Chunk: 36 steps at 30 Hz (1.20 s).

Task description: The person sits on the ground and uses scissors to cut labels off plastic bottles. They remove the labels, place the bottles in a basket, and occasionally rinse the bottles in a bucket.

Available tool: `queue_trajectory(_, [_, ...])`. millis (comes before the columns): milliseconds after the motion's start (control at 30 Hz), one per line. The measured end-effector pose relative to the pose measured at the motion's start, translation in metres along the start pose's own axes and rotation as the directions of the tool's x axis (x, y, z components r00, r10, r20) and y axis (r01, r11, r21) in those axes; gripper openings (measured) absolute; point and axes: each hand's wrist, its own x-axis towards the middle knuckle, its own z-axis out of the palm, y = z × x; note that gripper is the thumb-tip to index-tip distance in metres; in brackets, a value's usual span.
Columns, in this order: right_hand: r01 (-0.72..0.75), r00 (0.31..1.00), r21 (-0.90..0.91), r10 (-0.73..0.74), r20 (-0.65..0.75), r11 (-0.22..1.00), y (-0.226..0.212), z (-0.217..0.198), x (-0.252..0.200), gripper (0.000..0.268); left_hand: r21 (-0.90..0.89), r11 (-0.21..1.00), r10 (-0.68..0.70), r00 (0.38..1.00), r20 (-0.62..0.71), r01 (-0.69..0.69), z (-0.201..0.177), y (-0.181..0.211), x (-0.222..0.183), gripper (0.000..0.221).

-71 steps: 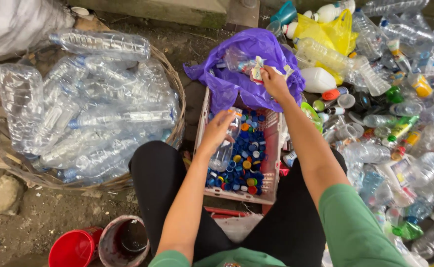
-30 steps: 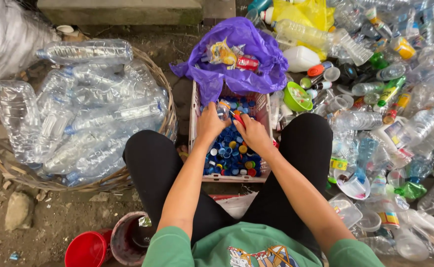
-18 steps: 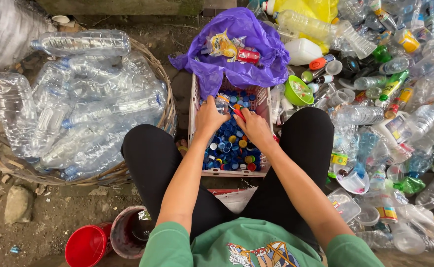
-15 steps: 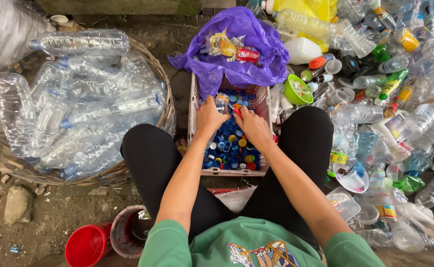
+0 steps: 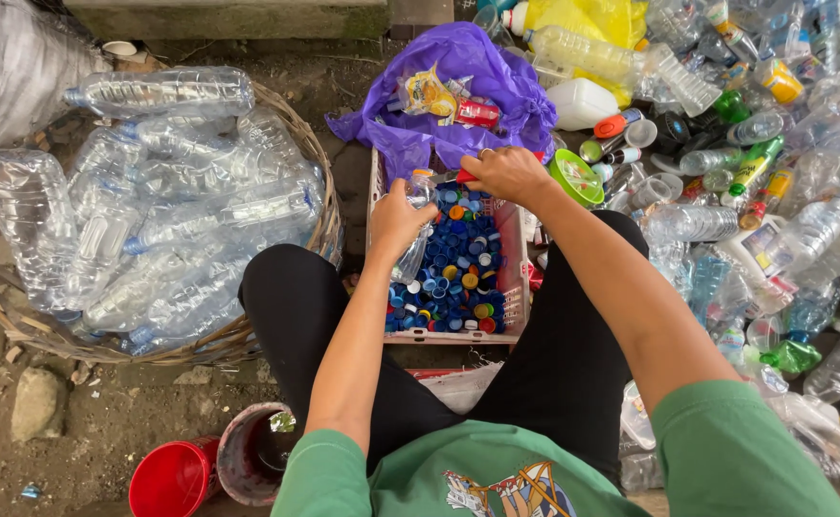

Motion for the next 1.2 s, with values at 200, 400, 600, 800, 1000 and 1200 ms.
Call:
queue_trajectory(200, [-0.657,0.583,-0.041,0.543,0.605,0.752,0.026,-0.132,0.018,0.052,-0.262,0.956,0.127,0.991,-0.027,-0.130,-0.026,0.012,-0.032,0.062])
queue_trajectory(400, [-0.565,0.703,-0.145,0.566,0.431,0.812,0.121,-0.024,-0.071,0.062,-0.556,0.830,0.006,0.998,-0.057,-0.037,0.017,-0.021,0.005,0.051])
queue_trajectory(600, [-0.667,0.745,0.429,0.532,0.403,0.609,-0.014,-0.090,-0.023,0.067,-0.599,0.799,0.039,0.998,-0.052,-0.062,0.030,-0.015,0.003,0.046])
queue_trajectory(800, [-0.470,0.539,0.838,0.662,0.521,-0.276,-0.091,-0.102,-0.015,0.036,-0.523,0.851,0.036,0.999,-0.010,-0.036,0.045,-0.025,0.007,0.043])
queue_trajectory(1000, [-0.284,0.494,0.787,0.619,0.610,-0.548,-0.103,-0.070,-0.019,0.039,-0.433,0.900,0.072,0.997,0.026,-0.054,0.053,-0.013,-0.002,0.051])
queue_trajectory(1200, [-0.257,0.479,0.733,0.576,0.662,-0.630,-0.102,-0.085,-0.013,0.029,-0.645,0.760,0.015,0.989,0.147,0.084,0.065,-0.030,0.012,0.043])
